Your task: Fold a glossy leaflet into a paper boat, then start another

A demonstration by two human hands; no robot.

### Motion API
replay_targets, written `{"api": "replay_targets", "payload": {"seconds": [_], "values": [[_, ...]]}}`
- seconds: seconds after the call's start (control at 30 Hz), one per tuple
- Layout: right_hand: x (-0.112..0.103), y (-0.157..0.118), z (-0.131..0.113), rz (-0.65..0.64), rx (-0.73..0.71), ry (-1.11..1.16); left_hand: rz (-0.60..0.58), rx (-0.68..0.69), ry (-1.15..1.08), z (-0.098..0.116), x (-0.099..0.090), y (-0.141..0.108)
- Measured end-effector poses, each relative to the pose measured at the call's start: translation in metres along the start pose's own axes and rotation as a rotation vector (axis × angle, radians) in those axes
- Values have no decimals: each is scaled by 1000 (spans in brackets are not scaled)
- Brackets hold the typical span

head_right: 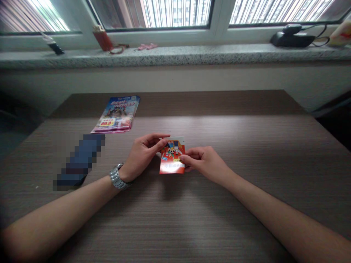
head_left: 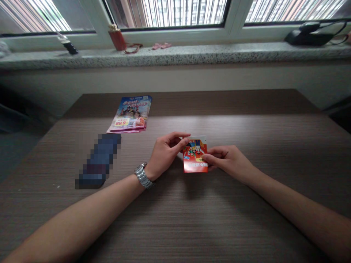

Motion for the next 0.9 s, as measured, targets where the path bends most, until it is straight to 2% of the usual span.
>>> {"api": "replay_targets", "payload": {"seconds": [0.23, 0.6, 0.77, 0.9], "values": [[4, -2, 5, -66, 27, 40, 50, 9, 32, -4, -5, 3], [0, -1, 2, -58, 26, 0, 50, 6, 87, -3, -6, 3], [-2, -2, -1, -10, -12, -59, 57, 12, 54, -2, -6, 4], [-6, -2, -2, 116, -66, -149, 48, 8, 44, -4, -6, 4]]}}
Point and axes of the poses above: each hand's wrist, its own y-axis towards the middle knuckle, its own x-axis out of the palm, z = x × y, the point moved 2 cm from there along y, towards the middle knuckle, and after that the axes turned 9 degrees about -y, right-handed, at the moved point
